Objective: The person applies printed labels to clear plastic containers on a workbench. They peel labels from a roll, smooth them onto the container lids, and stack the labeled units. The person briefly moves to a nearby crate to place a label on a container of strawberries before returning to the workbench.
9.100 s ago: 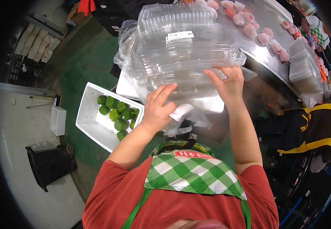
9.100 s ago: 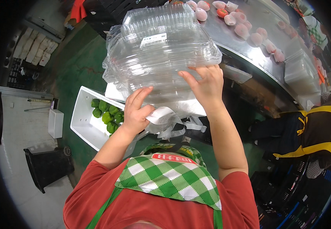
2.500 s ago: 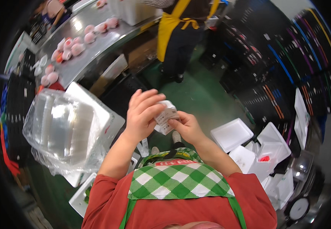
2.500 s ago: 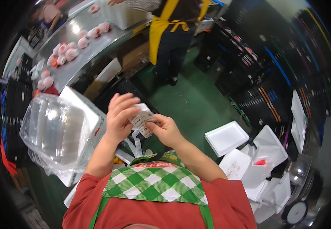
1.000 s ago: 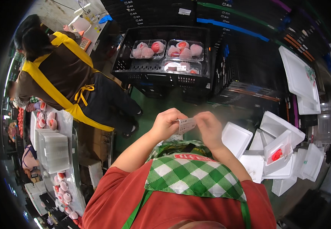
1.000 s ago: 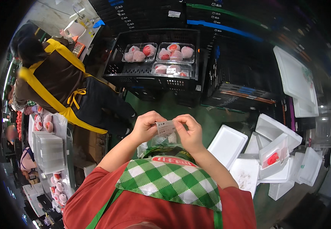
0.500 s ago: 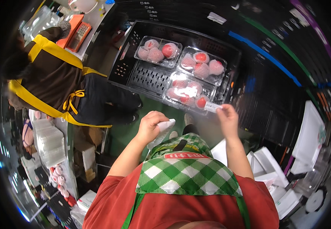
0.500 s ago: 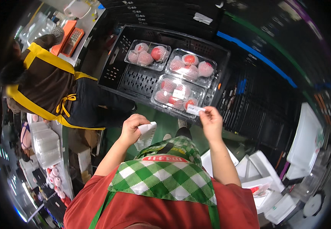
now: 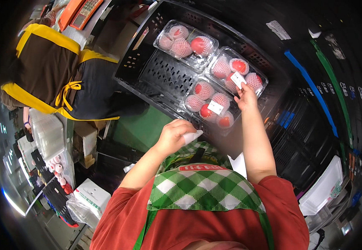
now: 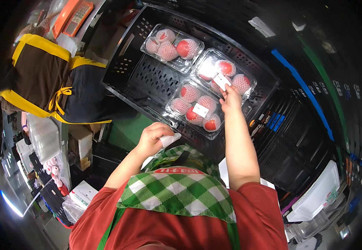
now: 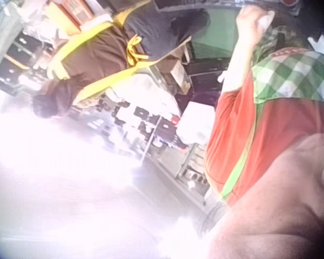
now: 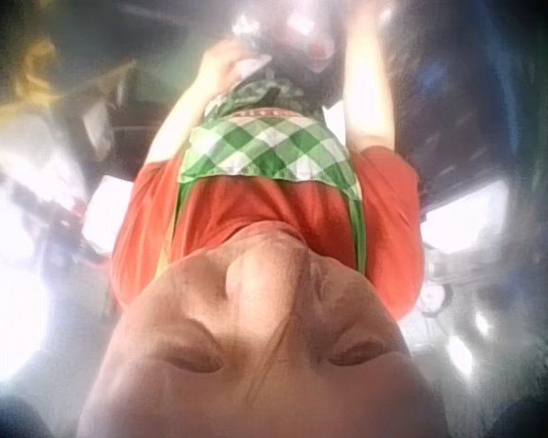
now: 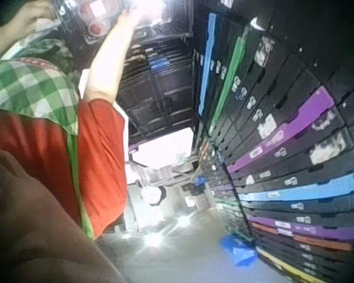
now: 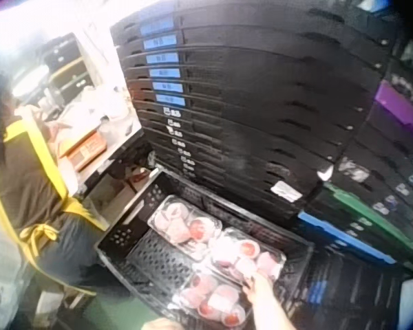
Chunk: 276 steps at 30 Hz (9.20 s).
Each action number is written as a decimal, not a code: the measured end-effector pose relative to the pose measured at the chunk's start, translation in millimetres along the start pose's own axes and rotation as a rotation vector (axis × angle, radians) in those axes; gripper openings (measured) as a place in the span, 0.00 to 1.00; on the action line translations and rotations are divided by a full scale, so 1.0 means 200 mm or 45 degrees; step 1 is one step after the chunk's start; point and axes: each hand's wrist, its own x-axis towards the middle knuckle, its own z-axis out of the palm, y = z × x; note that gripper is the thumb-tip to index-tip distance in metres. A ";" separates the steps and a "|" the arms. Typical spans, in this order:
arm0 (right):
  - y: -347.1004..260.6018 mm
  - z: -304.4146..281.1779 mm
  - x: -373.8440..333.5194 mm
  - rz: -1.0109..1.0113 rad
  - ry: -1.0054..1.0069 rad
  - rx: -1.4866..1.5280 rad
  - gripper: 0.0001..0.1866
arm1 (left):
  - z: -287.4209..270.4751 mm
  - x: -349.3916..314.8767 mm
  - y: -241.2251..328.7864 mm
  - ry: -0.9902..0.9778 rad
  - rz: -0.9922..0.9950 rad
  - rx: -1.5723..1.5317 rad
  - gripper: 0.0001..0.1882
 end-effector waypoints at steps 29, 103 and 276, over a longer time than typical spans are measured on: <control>-0.65 0.27 0.20 -0.663 -0.673 -2.046 0.06 | -0.16 -0.05 -0.21 0.109 -0.106 -0.006 0.19; -0.10 0.16 0.05 -0.279 -0.232 0.504 0.05 | 0.45 0.79 -0.55 -0.547 -0.032 0.079 0.12; 1.46 0.91 -1.46 -1.426 -1.299 -1.334 0.11 | -0.18 -3.85 0.49 2.866 -0.474 -0.143 0.07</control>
